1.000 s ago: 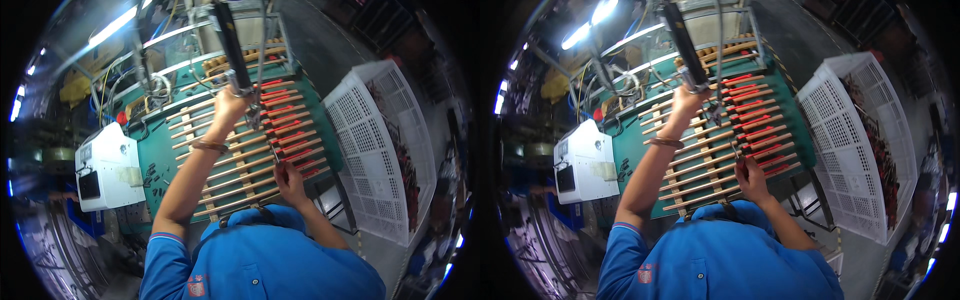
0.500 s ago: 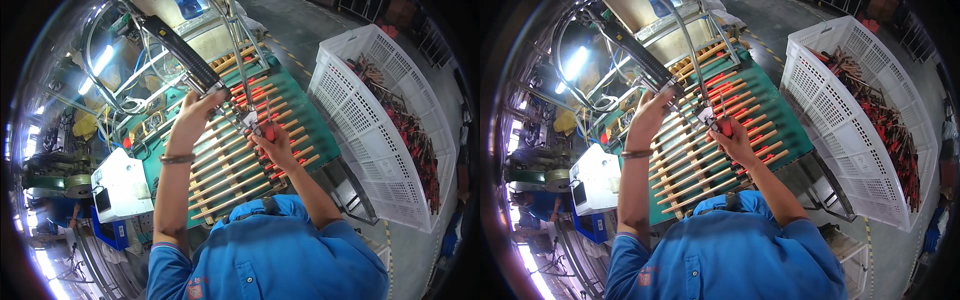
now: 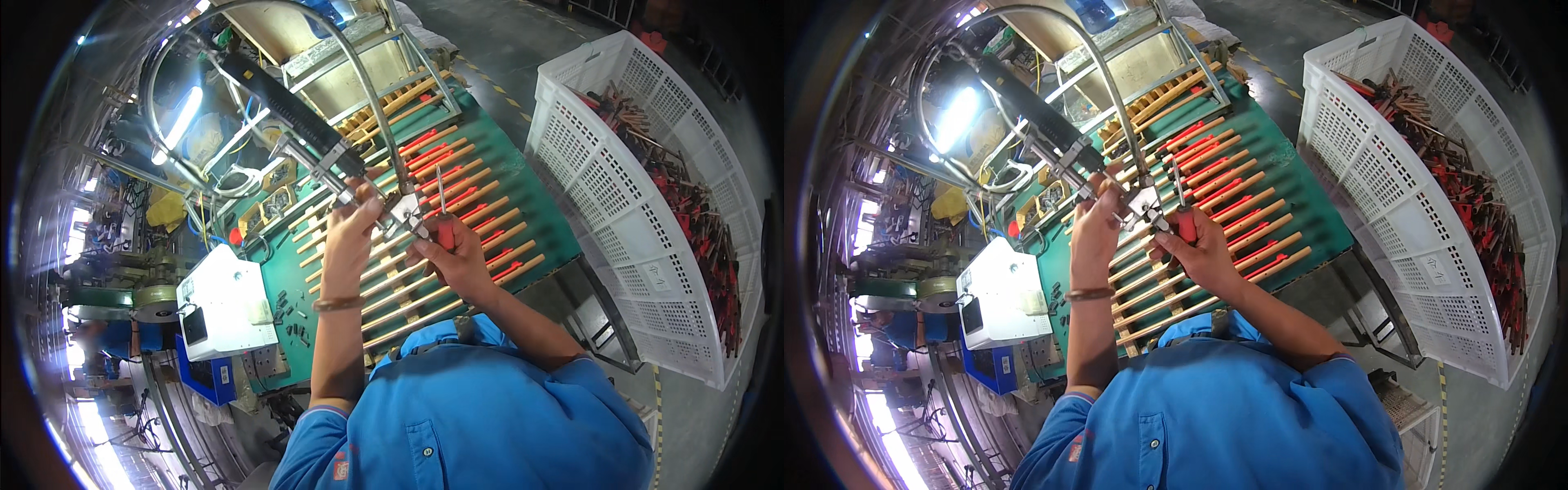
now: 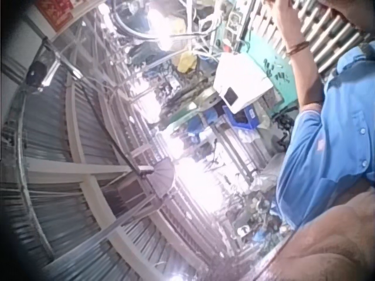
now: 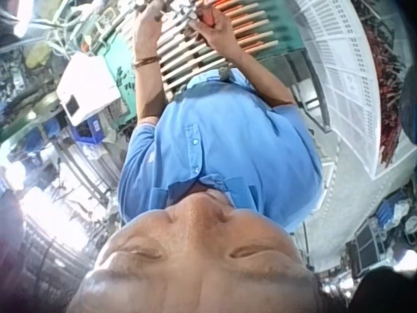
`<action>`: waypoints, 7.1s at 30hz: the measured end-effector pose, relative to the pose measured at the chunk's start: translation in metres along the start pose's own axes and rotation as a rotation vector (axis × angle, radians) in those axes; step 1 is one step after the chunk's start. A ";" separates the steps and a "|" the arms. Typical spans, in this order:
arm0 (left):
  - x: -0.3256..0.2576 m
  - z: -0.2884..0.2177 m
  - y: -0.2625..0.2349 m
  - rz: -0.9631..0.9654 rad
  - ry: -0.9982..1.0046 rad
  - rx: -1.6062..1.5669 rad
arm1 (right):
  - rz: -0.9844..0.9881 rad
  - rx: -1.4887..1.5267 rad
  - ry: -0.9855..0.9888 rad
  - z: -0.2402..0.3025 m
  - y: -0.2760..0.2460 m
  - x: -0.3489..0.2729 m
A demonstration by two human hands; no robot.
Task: The person arranges wooden batons with red tips on a green workbench, then uses a pneumatic tool to attach metal fittings to the baton ends. The person repeatedly picks up batons, aligns them with the tool, and secures the fittings before placing them back on the rack.
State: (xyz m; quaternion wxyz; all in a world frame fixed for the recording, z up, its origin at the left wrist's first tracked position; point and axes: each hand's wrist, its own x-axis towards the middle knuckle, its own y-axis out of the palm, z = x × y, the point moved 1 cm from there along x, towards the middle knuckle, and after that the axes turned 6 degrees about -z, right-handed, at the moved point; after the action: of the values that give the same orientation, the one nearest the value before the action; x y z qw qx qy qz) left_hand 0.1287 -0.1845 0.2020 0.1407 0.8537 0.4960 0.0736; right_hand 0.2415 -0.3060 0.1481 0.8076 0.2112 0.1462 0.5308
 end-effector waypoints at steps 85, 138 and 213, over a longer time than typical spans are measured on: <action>0.029 0.011 0.045 -0.476 0.089 -0.382 | -0.167 -1.109 -0.836 0.001 -0.057 -0.020; 0.024 0.016 0.058 -0.493 0.029 -0.324 | -0.219 -1.149 -0.836 0.004 -0.031 0.007; 0.022 -0.043 0.000 0.215 -0.064 -1.018 | 0.423 -0.288 -0.120 0.034 0.014 0.006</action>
State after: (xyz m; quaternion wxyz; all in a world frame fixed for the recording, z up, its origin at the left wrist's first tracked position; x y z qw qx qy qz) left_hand 0.1288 -0.1582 0.2426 0.5448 0.7251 0.3021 0.2934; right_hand 0.2480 -0.3022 0.1848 0.7077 0.1510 -0.0265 0.6897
